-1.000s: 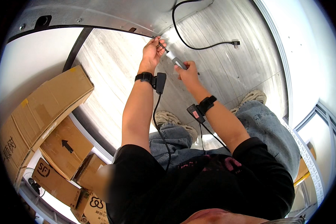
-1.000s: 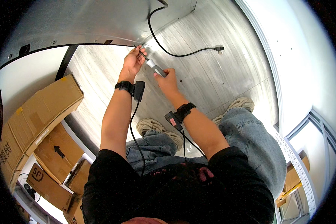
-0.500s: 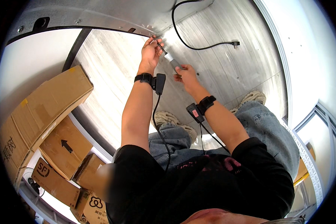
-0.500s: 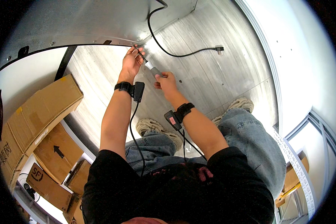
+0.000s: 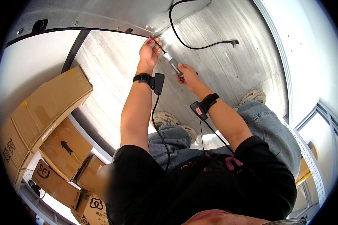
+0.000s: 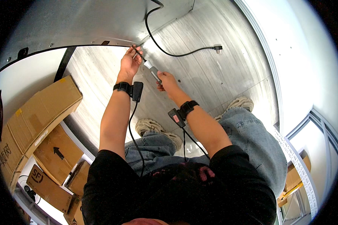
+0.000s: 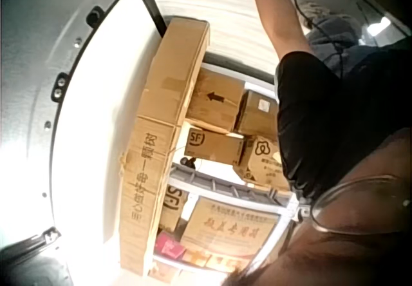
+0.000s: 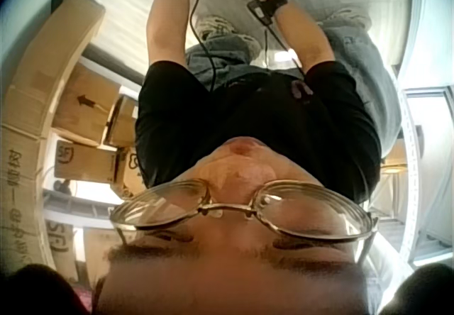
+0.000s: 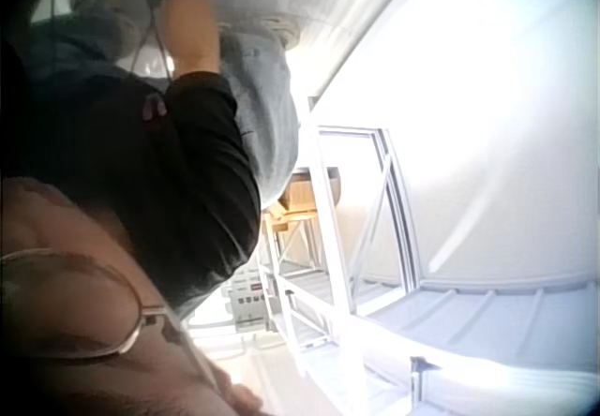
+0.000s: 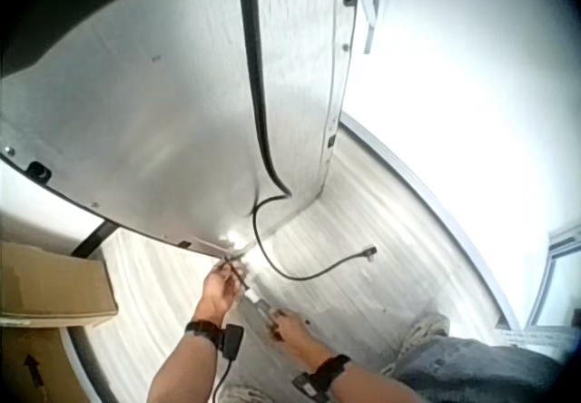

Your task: The person uses a screwdriver to fasten screws into the back panel of a white appliance, then wipes the top surface with a blue cloth, and finally secures a black plastic cover with screws.

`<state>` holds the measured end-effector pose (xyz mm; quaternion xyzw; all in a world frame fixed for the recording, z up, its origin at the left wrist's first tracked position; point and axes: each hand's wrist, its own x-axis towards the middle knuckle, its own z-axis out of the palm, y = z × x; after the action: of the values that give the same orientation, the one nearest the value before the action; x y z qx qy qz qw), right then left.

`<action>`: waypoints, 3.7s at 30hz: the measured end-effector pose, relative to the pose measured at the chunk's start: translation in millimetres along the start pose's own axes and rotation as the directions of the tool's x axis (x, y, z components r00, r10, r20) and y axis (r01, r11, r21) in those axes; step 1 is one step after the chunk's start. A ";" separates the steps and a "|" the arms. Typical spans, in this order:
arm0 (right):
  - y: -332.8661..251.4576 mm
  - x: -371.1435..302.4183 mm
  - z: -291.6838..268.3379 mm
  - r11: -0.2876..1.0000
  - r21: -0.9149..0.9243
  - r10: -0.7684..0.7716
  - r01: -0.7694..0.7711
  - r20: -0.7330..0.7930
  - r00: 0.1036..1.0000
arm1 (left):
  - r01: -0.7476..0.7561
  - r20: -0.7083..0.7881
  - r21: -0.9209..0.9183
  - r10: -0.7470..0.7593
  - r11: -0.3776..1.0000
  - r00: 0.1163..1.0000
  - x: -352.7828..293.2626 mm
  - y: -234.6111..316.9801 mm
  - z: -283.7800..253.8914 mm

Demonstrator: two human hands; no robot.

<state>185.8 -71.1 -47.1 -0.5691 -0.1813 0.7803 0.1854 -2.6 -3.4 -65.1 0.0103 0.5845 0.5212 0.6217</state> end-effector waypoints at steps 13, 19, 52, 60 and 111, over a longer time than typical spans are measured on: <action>-41.9 -8.5 -47.5 0.984 -0.128 -0.131 0.125 -0.045 0.990 | 0.037 0.043 0.012 -0.037 0.999 0.998 -7.0 -4.4 3.1; -196.9 -51.5 -96.0 0.622 -0.758 -0.158 0.195 0.122 0.980 | 0.160 0.289 0.255 -0.233 0.954 0.929 -33.5 -7.7 35.8; -130.9 -239.4 -498.5 0.836 -0.058 -0.500 0.546 -0.493 0.713 | -0.897 0.905 0.395 0.252 -0.197 0.343 -82.4 -213.2 474.6; -144.2 -233.3 -480.6 0.853 -0.137 -0.514 0.504 -0.395 0.762 | -0.662 0.693 0.600 0.122 0.450 0.711 -80.9 -196.8 463.9; -280.6 7.7 -176.9 0.089 -0.850 -0.310 0.519 0.471 0.826 | 0.174 -0.034 -0.383 -0.202 0.907 0.979 55.9 -50.9 164.5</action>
<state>376.0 188.3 34.5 -0.4132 -0.7876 0.4570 -0.0080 138.4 108.4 -84.8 -0.1853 0.4937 0.5617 0.6375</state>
